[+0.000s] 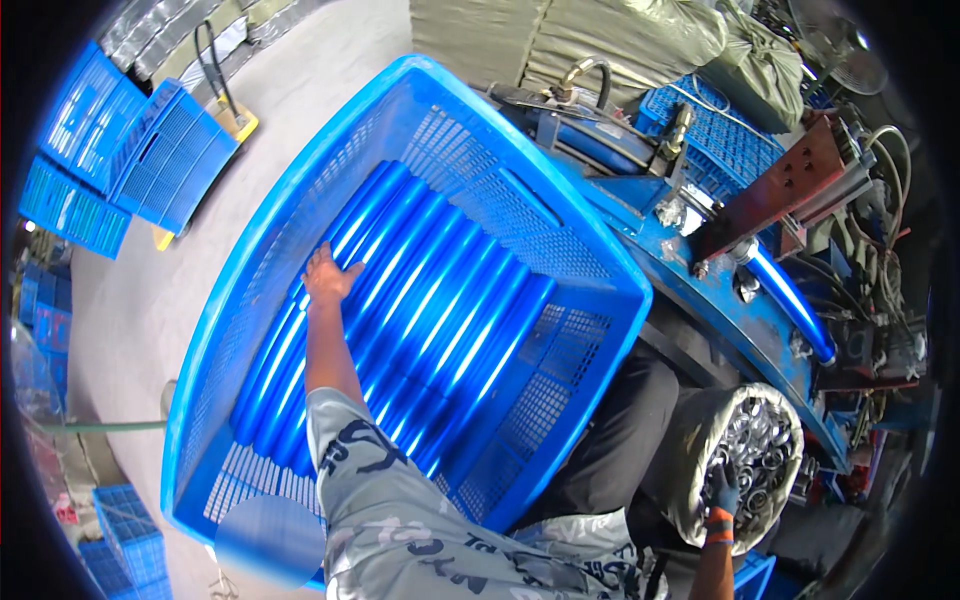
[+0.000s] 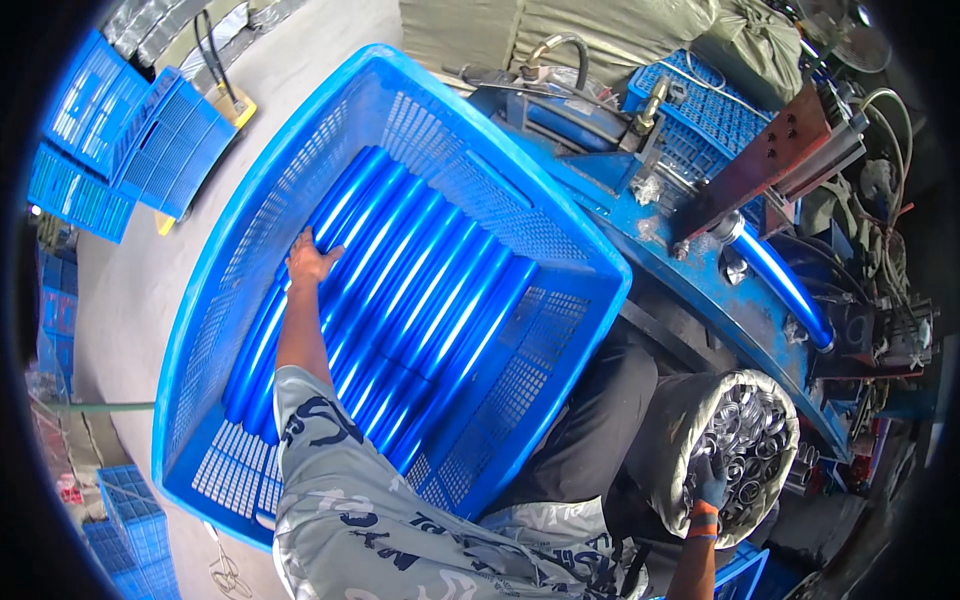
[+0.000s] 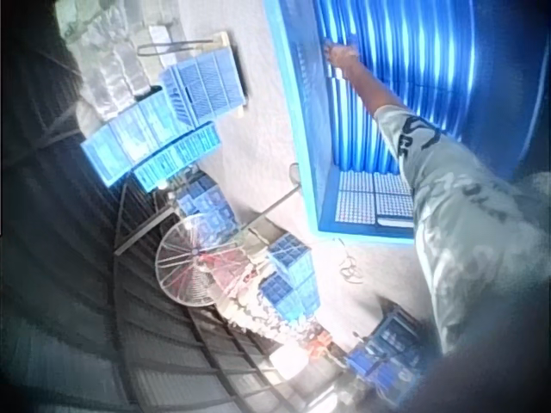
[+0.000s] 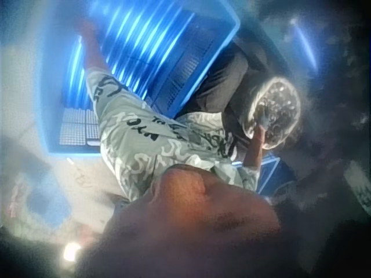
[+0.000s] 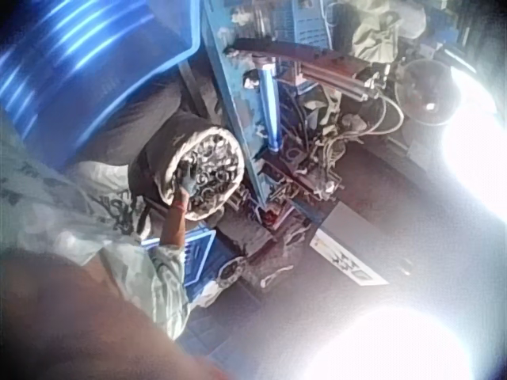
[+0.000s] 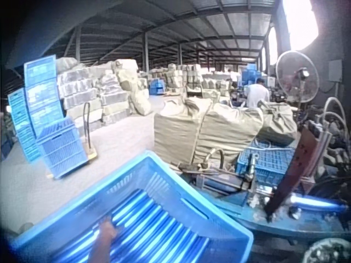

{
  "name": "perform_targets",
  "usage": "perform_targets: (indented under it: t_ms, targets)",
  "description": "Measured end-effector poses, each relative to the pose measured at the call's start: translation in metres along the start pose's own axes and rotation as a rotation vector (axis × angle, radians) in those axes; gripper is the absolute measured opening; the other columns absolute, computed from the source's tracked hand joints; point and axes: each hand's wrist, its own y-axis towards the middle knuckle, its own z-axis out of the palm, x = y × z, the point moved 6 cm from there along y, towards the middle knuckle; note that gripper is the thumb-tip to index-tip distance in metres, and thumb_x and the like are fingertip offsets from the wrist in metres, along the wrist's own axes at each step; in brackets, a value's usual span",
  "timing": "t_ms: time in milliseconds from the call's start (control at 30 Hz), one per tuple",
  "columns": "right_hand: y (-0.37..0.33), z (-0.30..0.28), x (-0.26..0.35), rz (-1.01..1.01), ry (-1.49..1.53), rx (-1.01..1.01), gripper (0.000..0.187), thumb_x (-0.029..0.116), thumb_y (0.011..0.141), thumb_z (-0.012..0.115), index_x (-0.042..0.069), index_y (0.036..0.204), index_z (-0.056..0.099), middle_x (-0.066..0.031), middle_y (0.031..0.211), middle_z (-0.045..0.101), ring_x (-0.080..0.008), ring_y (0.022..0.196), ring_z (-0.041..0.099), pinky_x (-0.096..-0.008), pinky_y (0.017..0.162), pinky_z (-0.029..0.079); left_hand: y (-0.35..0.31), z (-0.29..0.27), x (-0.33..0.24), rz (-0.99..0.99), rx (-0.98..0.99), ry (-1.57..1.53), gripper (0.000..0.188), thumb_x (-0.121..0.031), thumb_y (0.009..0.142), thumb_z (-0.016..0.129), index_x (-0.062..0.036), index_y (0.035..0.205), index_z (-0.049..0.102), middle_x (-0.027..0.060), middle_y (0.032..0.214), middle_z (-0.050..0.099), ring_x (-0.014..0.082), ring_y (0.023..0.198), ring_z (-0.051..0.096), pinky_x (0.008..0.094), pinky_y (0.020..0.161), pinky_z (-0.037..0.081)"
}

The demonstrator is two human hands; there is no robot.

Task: Manually attaching end caps or gaskets to blue industrial pipes and stacking them in a bin.

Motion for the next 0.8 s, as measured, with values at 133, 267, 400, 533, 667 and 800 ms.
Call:
perform_targets:
  t_ms: [133,267,400,533,667,800]
  targets:
    - [0.011,0.013,0.008,0.178,-0.066,-0.078,0.034,0.021,0.112,0.075,0.005,0.142,0.076,0.0011,0.109,0.077,-0.0056,0.081,0.063,-0.0253,0.069,0.051,0.017,-0.012,-0.007,-0.047,0.405,-0.091,0.147,-0.076,0.064,0.099,0.0078,0.17,0.041,0.0316,0.169,0.053,0.0447,0.159,0.051,0.0481,0.134,0.039]
    - [0.025,0.007,0.002,0.16,-0.09,-0.141,0.028,0.014,0.108,0.079,0.004,0.134,0.078,0.0016,0.103,0.077,-0.0057,0.076,0.063,-0.0251,0.064,0.05,-0.005,0.022,-0.029,-0.021,0.779,-0.281,0.14,-0.054,0.065,0.101,0.0059,0.174,0.037,0.0286,0.17,0.054,0.0394,0.16,0.051,0.0454,0.136,0.037]
    - [0.032,-0.003,-0.004,0.172,-0.106,-0.091,0.034,0.011,0.105,0.08,-0.001,0.137,0.075,-0.0003,0.104,0.077,-0.0081,0.079,0.065,-0.0263,0.069,0.052,-0.026,0.041,-0.034,-0.018,0.718,-0.26,0.133,-0.04,0.067,0.097,0.0054,0.176,0.034,0.0289,0.167,0.058,0.0388,0.158,0.055,0.0439,0.134,0.041]
    - [0.035,0.022,0.012,0.222,-0.241,-0.052,0.045,0.033,0.105,0.084,0.0,0.134,0.079,-0.0032,0.111,0.08,-0.01,0.088,0.069,-0.0296,0.076,0.056,-0.056,0.055,-0.012,-0.029,0.671,-0.333,0.132,-0.034,0.066,0.094,0.0075,0.175,0.033,0.0311,0.173,0.05,0.0371,0.162,0.049,0.0405,0.134,0.039]
    - [0.049,-0.012,0.01,0.027,-0.504,-0.145,0.045,0.03,0.105,0.083,-0.003,0.136,0.079,-0.0071,0.11,0.083,-0.0138,0.089,0.074,-0.0319,0.079,0.06,-0.131,0.081,-0.092,0.216,0.753,-0.443,0.112,-0.023,0.067,0.092,0.0022,0.168,0.051,0.0241,0.155,0.07,0.0336,0.144,0.067,0.0415,0.124,0.051]
    - [0.052,-0.018,-0.01,0.141,-0.444,0.14,0.049,0.019,0.095,0.084,-0.003,0.138,0.078,-0.0098,0.113,0.084,-0.0159,0.093,0.075,-0.0348,0.083,0.062,-0.194,0.057,-0.122,0.25,0.848,-0.414,0.084,-0.016,0.069,0.09,-0.0067,0.15,0.069,0.014,0.126,0.082,0.0277,0.115,0.078,0.0396,0.106,0.059]
